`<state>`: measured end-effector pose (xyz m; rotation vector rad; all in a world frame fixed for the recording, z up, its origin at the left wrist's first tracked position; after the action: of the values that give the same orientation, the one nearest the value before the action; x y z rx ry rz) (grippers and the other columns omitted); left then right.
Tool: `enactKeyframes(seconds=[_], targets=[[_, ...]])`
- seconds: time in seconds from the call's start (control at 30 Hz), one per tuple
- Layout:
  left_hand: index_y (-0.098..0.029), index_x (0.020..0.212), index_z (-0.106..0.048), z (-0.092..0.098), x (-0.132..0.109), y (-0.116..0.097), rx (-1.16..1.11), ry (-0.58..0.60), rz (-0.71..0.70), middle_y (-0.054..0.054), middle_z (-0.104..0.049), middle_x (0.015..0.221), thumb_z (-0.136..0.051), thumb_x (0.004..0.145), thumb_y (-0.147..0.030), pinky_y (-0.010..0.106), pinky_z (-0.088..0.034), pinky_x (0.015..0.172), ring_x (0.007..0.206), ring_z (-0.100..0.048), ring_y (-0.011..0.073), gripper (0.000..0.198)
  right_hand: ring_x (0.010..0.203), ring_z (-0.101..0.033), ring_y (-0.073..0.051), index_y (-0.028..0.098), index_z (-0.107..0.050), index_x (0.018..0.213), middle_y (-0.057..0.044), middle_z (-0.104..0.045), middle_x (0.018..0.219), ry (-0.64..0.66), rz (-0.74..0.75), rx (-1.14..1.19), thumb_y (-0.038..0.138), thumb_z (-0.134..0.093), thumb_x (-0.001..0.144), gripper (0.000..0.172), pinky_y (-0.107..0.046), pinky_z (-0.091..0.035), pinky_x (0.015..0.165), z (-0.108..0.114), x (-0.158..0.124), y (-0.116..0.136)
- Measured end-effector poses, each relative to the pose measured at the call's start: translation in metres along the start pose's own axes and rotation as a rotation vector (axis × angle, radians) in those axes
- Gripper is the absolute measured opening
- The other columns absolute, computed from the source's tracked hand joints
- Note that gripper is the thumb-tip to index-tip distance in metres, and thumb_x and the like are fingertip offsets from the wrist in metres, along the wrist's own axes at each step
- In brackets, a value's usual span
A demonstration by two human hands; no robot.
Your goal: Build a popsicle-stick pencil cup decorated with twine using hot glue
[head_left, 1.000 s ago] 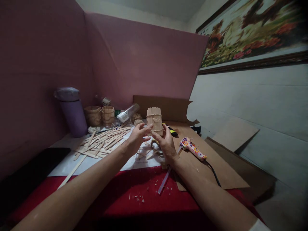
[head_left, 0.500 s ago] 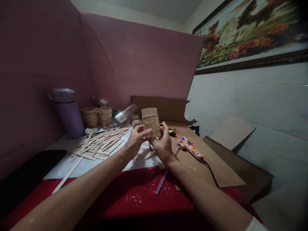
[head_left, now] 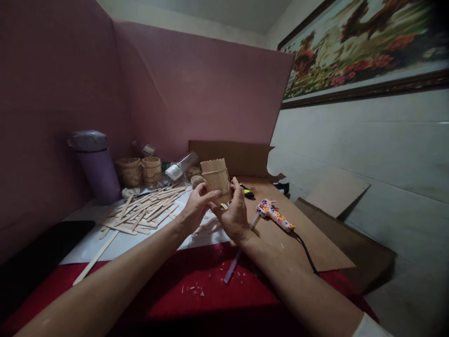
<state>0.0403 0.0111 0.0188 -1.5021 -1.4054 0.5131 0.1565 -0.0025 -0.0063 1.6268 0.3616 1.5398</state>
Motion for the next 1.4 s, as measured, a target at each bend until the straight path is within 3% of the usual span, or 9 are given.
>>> enactKeyframes(seconds=[0.3, 0.53, 0.67, 0.87, 1.2, 1.4], targets=[[-0.015, 0.103, -0.063, 0.005, 0.002, 0.001, -0.012, 0.047, 0.009, 0.01, -0.071, 0.107, -0.077, 0.068, -0.026, 0.036, -0.048, 0.086, 0.1, -0.067, 0.0257, 0.039, 0.132, -0.046, -0.038, 0.019, -0.041, 0.144, -0.02, -0.052, 0.135, -0.06, -0.006, 0.092, 0.048, -0.089, 0.06, 0.1, -0.057, -0.033, 0.114, 0.0, 0.0, -0.002], [-0.016, 0.097, -0.064, 0.008, 0.001, -0.002, 0.051, -0.091, -0.016, 0.007, -0.067, 0.098, -0.084, 0.062, -0.032, 0.034, -0.048, 0.079, 0.086, -0.063, 0.0195, 0.043, 0.125, -0.057, -0.033, 0.018, -0.036, 0.143, -0.02, -0.057, 0.135, 0.022, -0.142, 0.353, 0.046, -0.087, 0.066, 0.097, -0.05, -0.043, 0.109, -0.005, 0.005, -0.008], [-0.018, 0.094, -0.063, 0.009, 0.002, -0.004, 0.08, -0.113, -0.017, 0.005, -0.065, 0.097, -0.082, 0.063, -0.036, 0.033, -0.046, 0.074, 0.085, -0.061, 0.0192, 0.041, 0.118, -0.063, -0.029, 0.02, -0.04, 0.14, -0.016, -0.06, 0.135, 0.037, -0.219, 0.535, 0.045, -0.083, 0.071, 0.085, -0.045, -0.048, 0.104, -0.004, 0.008, -0.007], [-0.02, 0.098, -0.062, 0.011, 0.003, -0.002, 0.162, -0.168, -0.021, 0.004, -0.066, 0.1, -0.077, 0.067, -0.04, 0.032, -0.042, 0.075, 0.091, -0.059, 0.0201, 0.04, 0.115, -0.064, -0.026, 0.021, -0.042, 0.14, -0.013, -0.063, 0.131, 0.073, -0.238, 0.617, 0.042, -0.081, 0.073, 0.08, -0.044, -0.048, 0.105, -0.002, 0.007, 0.001], [-0.02, 0.093, -0.062, 0.005, -0.001, -0.008, 0.177, 0.002, 0.067, 0.007, -0.069, 0.098, -0.074, 0.071, -0.044, 0.04, -0.044, 0.087, 0.097, -0.063, 0.0256, 0.035, 0.116, -0.065, -0.027, 0.024, -0.049, 0.134, -0.009, -0.068, 0.122, 0.143, -0.266, 0.7, 0.043, -0.081, 0.071, 0.072, -0.046, -0.047, 0.106, -0.005, 0.004, 0.0], [-0.017, 0.094, -0.066, 0.004, -0.001, -0.011, 0.161, 0.004, 0.036, 0.008, -0.069, 0.092, -0.078, 0.065, -0.041, 0.041, -0.046, 0.087, 0.091, -0.064, 0.0258, 0.039, 0.119, -0.063, -0.028, 0.028, -0.053, 0.13, -0.007, -0.067, 0.125, 0.215, -0.275, 0.75, 0.045, -0.081, 0.07, 0.068, -0.047, -0.049, 0.105, -0.006, 0.004, 0.002]])
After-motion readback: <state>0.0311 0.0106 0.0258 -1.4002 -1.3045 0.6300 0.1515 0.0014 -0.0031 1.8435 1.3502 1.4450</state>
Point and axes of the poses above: each hand's wrist, its own x-axis towards the middle knuckle, its own z-axis out of the back of the hand, y = z × x, the point moved 2 cm from there along x, towards the middle knuckle
